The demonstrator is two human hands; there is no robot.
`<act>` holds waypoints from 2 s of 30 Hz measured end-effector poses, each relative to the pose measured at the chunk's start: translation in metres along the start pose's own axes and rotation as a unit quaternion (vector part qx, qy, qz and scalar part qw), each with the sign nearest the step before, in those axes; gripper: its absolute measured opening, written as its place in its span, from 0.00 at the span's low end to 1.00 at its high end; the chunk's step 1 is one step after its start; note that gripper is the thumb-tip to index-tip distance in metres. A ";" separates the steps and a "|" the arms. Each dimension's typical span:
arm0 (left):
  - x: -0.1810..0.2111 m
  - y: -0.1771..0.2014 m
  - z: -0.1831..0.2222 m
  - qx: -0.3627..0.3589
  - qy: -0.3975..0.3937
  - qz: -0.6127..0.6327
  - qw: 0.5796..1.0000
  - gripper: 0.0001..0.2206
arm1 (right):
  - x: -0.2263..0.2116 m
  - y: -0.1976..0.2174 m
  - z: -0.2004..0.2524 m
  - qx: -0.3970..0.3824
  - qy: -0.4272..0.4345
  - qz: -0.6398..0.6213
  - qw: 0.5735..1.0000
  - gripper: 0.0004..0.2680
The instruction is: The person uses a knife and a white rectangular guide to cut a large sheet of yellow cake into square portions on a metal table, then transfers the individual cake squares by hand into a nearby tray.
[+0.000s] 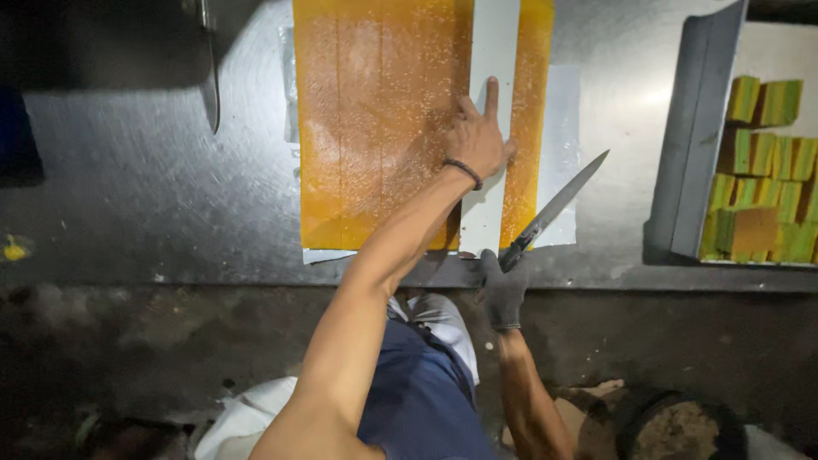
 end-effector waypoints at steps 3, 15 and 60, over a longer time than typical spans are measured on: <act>-0.004 -0.007 -0.004 0.036 -0.001 0.003 0.999 0.56 | -0.004 0.000 -0.002 -0.025 0.037 -0.010 0.999 0.07; -0.004 -0.012 -0.006 0.025 0.010 0.037 0.999 0.56 | 0.018 0.006 -0.010 -0.027 -0.056 -0.012 0.998 0.09; -0.028 -0.011 -0.029 -0.098 -0.080 0.000 0.992 0.64 | -0.083 0.042 -0.089 -0.025 0.156 0.207 0.966 0.20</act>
Point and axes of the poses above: each hand's wrist, its own z-axis away from the middle knuckle, its own y-axis out of the back of the hand, x = y × z, the point moved 1 cm from there along -z, towards the middle knuckle, and after that the axes turned 1 degree about x, right-handed, at the moved point
